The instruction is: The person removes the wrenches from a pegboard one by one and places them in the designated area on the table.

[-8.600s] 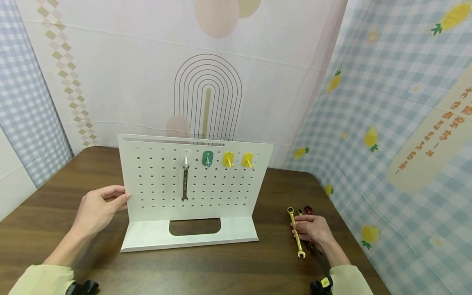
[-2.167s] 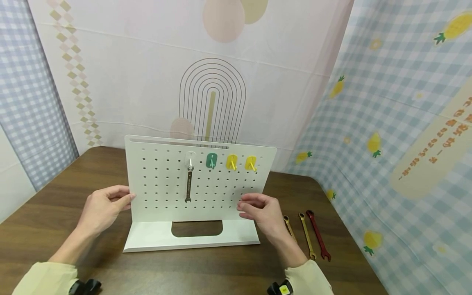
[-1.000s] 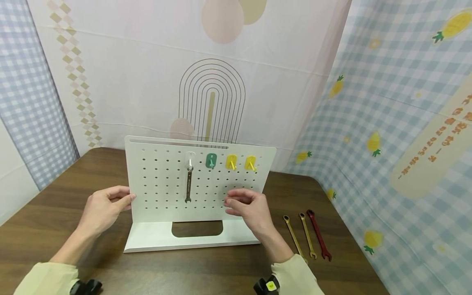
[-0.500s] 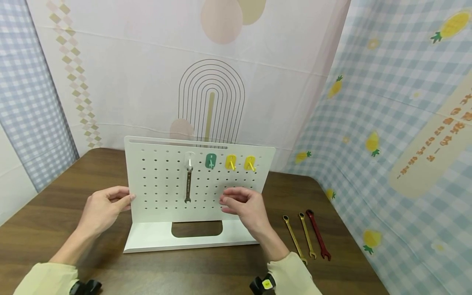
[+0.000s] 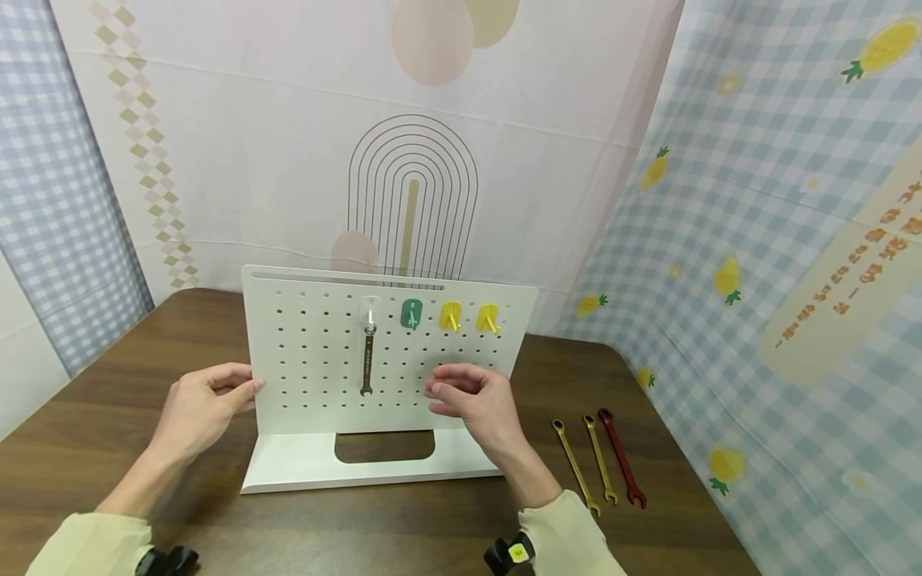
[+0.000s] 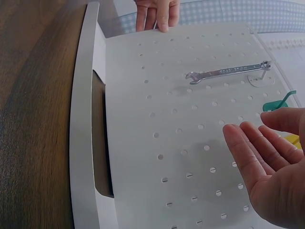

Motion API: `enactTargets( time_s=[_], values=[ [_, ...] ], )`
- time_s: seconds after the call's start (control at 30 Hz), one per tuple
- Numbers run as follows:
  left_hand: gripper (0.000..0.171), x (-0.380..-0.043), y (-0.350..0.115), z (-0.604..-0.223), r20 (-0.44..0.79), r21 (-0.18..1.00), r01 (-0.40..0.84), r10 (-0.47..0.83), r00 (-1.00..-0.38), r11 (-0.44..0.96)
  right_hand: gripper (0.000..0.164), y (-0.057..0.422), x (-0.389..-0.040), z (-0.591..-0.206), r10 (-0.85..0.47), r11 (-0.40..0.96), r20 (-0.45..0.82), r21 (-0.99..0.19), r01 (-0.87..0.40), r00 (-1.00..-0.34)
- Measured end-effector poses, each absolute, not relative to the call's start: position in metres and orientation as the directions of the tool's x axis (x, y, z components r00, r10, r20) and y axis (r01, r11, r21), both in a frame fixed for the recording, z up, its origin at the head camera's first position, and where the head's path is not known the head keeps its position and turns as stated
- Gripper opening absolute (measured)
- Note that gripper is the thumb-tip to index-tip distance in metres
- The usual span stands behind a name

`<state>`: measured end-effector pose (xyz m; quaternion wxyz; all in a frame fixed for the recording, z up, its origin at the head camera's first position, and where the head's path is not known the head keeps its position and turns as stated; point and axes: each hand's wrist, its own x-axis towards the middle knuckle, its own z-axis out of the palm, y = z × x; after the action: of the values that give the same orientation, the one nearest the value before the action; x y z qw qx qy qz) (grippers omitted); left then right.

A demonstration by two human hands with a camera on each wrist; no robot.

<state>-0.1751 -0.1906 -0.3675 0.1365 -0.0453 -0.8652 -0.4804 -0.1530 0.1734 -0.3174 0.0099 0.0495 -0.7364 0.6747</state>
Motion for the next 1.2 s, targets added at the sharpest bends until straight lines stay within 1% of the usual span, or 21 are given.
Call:
enactTargets(
  time_s=[0.13, 0.4, 1.0, 1.2],
  values=[
    [0.02, -0.175, -0.191, -0.367, 0.281, 0.818, 0.212, -0.051, -0.958, 0.535, 0.038, 0.173, -0.154, -0.318, -0.065, 0.076, 0.079, -0.994, -0.084, -0.995],
    [0.02, -0.175, -0.191, -0.368, 0.284, 0.818, 0.213, -0.053, -0.957, 0.535, 0.037, 0.171, -0.154, -0.318, -0.06, 0.079, 0.074, -0.994, -0.079, -0.995],
    [0.019, -0.174, -0.19, -0.367, 0.293, 0.814, 0.221, -0.051, -0.955, 0.537, 0.038, 0.166, -0.155, -0.317, -0.095, 0.056, 0.097, -0.993, -0.103, -0.991],
    [0.018, -0.175, -0.19, -0.367, 0.3, 0.813, 0.227, -0.051, -0.953, 0.536, 0.037, 0.163, -0.154, -0.315, -0.098, 0.068, 0.096, -0.992, -0.103, -0.991]
  ],
)
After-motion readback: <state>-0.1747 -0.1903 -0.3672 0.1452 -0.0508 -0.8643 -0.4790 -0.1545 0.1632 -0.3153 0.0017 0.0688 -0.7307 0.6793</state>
